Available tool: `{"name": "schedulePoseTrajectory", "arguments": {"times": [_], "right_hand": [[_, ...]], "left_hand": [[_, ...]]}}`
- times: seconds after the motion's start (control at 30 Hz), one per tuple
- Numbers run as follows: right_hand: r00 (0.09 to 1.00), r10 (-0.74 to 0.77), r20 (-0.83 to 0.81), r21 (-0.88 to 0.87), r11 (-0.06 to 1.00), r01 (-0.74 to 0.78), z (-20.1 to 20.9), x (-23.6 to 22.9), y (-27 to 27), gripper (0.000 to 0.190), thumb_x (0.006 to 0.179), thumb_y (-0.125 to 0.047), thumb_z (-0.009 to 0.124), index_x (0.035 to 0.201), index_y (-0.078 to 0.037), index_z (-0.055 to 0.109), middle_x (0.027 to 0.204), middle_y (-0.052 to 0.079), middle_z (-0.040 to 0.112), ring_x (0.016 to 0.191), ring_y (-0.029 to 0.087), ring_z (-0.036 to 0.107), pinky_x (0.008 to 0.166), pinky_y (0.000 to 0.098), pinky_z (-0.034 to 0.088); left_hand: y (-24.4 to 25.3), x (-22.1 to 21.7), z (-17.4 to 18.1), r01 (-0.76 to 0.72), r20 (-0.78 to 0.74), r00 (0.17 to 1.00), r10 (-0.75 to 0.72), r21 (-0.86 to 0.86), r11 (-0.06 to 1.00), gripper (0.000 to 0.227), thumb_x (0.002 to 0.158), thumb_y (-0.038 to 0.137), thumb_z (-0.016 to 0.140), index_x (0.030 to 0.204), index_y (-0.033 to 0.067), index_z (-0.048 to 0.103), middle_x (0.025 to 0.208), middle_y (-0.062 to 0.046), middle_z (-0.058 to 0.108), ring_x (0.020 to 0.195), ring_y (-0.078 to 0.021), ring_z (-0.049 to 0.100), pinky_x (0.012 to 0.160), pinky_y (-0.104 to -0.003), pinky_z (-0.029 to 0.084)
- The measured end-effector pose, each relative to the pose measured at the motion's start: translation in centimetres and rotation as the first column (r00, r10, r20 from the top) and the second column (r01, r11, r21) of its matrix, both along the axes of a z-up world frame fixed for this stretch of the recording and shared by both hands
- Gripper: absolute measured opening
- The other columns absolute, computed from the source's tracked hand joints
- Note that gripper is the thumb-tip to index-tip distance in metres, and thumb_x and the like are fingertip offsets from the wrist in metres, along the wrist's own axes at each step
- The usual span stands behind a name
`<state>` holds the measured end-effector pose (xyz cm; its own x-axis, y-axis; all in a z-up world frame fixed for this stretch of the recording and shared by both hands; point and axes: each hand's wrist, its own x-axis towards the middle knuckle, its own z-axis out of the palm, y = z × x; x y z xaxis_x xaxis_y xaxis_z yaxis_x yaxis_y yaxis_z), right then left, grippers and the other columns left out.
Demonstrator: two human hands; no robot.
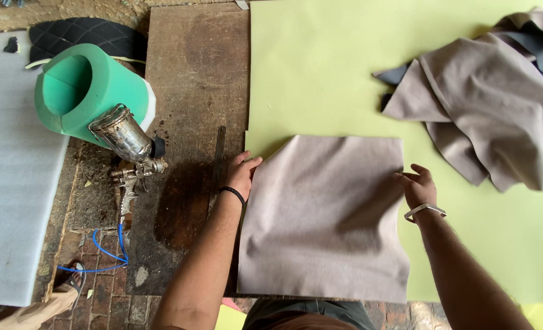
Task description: The person uses a spray gun to apply adhesive to a gray fabric piece, then places it onto a beige fabric sheet and presses it down. They repeat this process with additional fabric pieces, aligning and smoothing each layer on a wooden workbench.
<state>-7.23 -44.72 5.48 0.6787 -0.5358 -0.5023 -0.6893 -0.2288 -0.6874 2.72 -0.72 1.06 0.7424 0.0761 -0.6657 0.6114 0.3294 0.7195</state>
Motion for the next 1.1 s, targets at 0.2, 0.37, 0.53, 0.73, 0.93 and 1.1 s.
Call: {"name": "schedulePoseTrajectory", "arguments": {"times": [0.2, 0.37, 0.53, 0.73, 0.93, 1.1], "right_hand": [[0.993, -0.070, -0.095, 0.003, 0.998, 0.070, -2.7, 5.4, -2.2, 0.069, 0.086, -0.026, 0.083, 0.145, -0.005, 0.054, 0.125, 0.018, 0.066, 0.114, 0.027, 0.065, 0.096, 0.0404, 0.052], [0.994, -0.059, 0.087, 0.007, 0.998, 0.059, -4.1, 4.9, -3.3, 0.027, 0.091, -0.018, 0.080, 0.112, -0.002, 0.075, 0.099, 0.007, 0.075, 0.088, 0.014, 0.066, 0.081, 0.0304, 0.053], [0.980, -0.123, 0.155, 0.053, 0.992, 0.117, -5.4, 5.0, -3.7, 0.017, 0.094, -0.012, 0.082, 0.106, -0.002, 0.074, 0.091, 0.003, 0.072, 0.077, 0.010, 0.059, 0.069, 0.0262, 0.048], [0.946, -0.141, 0.291, 0.068, 0.990, 0.126, -5.8, 5.4, -3.7, 0.013, 0.091, -0.006, 0.081, 0.101, -0.002, 0.074, 0.092, 0.002, 0.073, 0.081, 0.007, 0.063, 0.075, 0.0224, 0.052], [0.973, -0.090, 0.211, -0.062, 0.993, 0.105, -4.4, 6.9, -3.5, 0.015, 0.091, -0.013, 0.082, 0.103, -0.005, 0.078, 0.096, 0.006, 0.075, 0.086, 0.014, 0.068, 0.082, 0.0303, 0.054], [0.997, 0.024, -0.067, -0.221, 0.975, -0.038, -3.0, 8.0, -1.9, 0.022, 0.093, -0.025, 0.081, 0.110, -0.010, 0.079, 0.100, 0.008, 0.077, 0.087, 0.019, 0.071, 0.083, 0.0350, 0.056]], "left_hand": [[-0.4, 2.3, 1.7, 0.245, -0.053, 0.969, -0.240, 0.243, 0.938, 0.051, 0.084, 0.014, 0.080, 0.131, 0.0061, 0.063, 0.124, -0.010, 0.072, 0.119, -0.0205, 0.064, 0.114, -0.043, 0.040], [0.6, 3.1, -0.3, 0.072, 0.127, 0.981, -0.145, 0.454, 0.888, 0.047, 0.082, -0.001, 0.075, 0.126, 0.0059, 0.061, 0.110, -0.010, 0.074, 0.103, -0.0203, 0.071, 0.093, -0.035, 0.059], [1.1, 3.0, -3.1, -0.030, 0.184, 0.979, -0.089, 0.559, 0.828, 0.039, 0.082, -0.006, 0.077, 0.117, 0.0024, 0.063, 0.108, -0.010, 0.075, 0.098, -0.0173, 0.072, 0.087, -0.032, 0.060], [1.1, 2.3, -2.0, -0.214, 0.296, 0.952, 0.079, 0.458, 0.863, 0.036, 0.079, -0.015, 0.072, 0.105, 0.0069, 0.061, 0.099, -0.009, 0.072, 0.091, -0.0158, 0.070, 0.085, -0.031, 0.061], [0.9, 3.0, -1.1, -0.254, 0.337, 0.938, 0.082, 0.508, 0.823, 0.031, 0.082, -0.012, 0.073, 0.103, 0.0077, 0.063, 0.095, -0.008, 0.072, 0.087, -0.0163, 0.071, 0.081, -0.030, 0.066], [0.7, 3.2, -3.2, -0.135, 0.237, 0.970, -0.053, 0.707, 0.695, 0.030, 0.083, -0.005, 0.078, 0.105, 0.0085, 0.063, 0.100, -0.006, 0.074, 0.092, -0.0154, 0.072, 0.081, -0.029, 0.062]]}}
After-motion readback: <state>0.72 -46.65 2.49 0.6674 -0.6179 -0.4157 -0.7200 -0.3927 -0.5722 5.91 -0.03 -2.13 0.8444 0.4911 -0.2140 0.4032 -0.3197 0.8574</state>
